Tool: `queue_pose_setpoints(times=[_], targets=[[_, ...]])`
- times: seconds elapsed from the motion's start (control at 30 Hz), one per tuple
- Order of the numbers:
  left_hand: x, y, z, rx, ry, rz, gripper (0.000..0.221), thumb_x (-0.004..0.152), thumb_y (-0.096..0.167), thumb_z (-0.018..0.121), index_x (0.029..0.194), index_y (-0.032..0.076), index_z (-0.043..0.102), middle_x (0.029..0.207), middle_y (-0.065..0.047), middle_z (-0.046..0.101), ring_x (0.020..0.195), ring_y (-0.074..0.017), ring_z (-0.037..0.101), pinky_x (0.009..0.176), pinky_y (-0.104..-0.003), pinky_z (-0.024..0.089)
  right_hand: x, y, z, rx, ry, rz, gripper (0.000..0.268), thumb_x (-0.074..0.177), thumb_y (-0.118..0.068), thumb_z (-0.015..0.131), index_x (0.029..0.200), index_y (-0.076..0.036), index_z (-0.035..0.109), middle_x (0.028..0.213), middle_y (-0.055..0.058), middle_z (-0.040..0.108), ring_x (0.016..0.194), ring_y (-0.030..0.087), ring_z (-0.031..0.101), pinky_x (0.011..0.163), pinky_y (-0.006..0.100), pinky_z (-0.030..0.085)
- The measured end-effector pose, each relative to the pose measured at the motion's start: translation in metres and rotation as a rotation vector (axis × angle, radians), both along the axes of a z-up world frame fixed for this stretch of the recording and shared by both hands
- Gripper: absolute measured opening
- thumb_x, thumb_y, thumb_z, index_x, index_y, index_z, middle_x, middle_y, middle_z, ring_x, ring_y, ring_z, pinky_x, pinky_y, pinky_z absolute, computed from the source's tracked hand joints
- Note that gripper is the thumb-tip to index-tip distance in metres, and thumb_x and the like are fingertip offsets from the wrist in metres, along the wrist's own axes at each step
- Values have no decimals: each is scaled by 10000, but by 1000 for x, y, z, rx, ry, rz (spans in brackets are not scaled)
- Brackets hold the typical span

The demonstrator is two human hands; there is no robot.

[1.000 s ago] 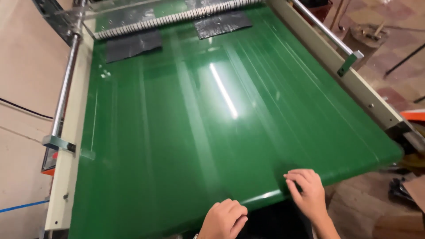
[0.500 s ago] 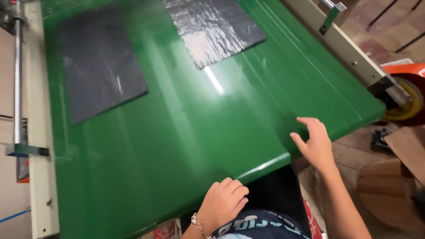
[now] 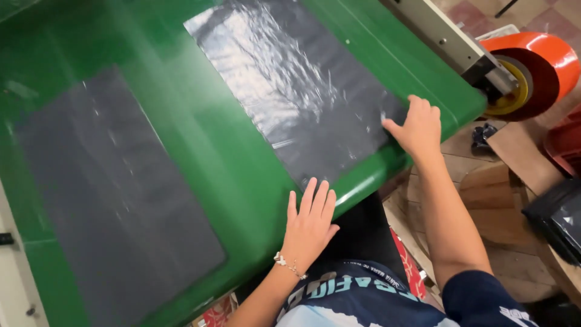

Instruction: Folding and stacking plastic bags as they come off a conveyor belt in a factory.

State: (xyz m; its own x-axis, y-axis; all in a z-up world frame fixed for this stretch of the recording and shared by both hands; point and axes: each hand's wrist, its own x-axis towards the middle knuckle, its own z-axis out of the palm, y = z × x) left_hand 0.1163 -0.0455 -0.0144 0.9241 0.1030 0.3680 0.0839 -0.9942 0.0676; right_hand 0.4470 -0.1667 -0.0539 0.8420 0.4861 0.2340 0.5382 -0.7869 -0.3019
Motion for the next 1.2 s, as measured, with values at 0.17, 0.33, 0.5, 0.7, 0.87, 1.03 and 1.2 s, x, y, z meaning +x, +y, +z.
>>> queue_pose_setpoints(times=[0.17, 0.33, 0.5, 0.7, 0.87, 1.03, 1.2], targets=[[8, -10, -22, 45, -10, 82, 917, 636, 490, 851, 1384, 89, 506, 1422, -131, 514, 1341, -327, 481, 1030, -564, 427, 12, -19, 1, -93, 353, -184, 736, 683, -456, 894, 1220, -56, 587, 1132, 176, 659, 1071, 408, 655, 883, 540, 515], [24, -12, -36, 63, -68, 153, 921, 632, 599, 802, 1355, 91, 540, 1294, -102, 568, 1207, -302, 549, 929, -491, 472, 58, -20, -35, -179, 392, -133, 621, 729, -621, 781, 1106, -130, 725, 1045, 135, 743, 1035, 365, 694, 827, 506, 548], [51, -6, -39, 100, -97, 260, 864, 647, 691, 734, 1228, 64, 607, 951, -54, 520, 833, -240, 542, 615, -356, 436, 24, 2, 14, 331, 405, -16, 480, 796, -380, 839, 1135, -102, 643, 979, 199, 651, 926, 380, 638, 713, 465, 502], [50, 24, -36, 144, -303, 293, 137, 897, 218, 557, 768, 173, 550, 765, -4, 438, 713, -223, 477, 522, -355, 348, -8, 1, 91, 593, 234, 357, 480, 873, -101, 676, 1335, -34, 566, 1398, 240, 544, 1336, 413, 473, 1112, 500, 364], [32, 8, 23, 0, 23, 255, 790, 686, 758, 745, 1101, 102, 600, 1128, -50, 574, 1069, -270, 526, 838, -395, 460, -10, 2, 68, 876, 753, 77, 58, 930, -108, 645, 978, -139, 656, 897, -5, 635, 724, 65, 537, 633, 186, 407], [60, -10, -8, 166, -37, 384, 864, 683, 812, 714, 1163, 109, 565, 1153, -32, 565, 1119, -241, 553, 834, -357, 467, 27, 20, 36, 1108, 905, 16, 54, 931, -144, 673, 941, -152, 621, 960, 43, 623, 681, 137, 582, 434, 255, 496], [62, 3, -21, -24, -69, 363, 456, 770, 436, 823, 1004, 137, 570, 983, -27, 599, 990, -220, 577, 685, -329, 518, 28, 12, 36, 1161, 982, 3, 57, 951, -115, 661, 933, -91, 613, 854, 84, 606, 622, 162, 574, 447, 270, 524]])
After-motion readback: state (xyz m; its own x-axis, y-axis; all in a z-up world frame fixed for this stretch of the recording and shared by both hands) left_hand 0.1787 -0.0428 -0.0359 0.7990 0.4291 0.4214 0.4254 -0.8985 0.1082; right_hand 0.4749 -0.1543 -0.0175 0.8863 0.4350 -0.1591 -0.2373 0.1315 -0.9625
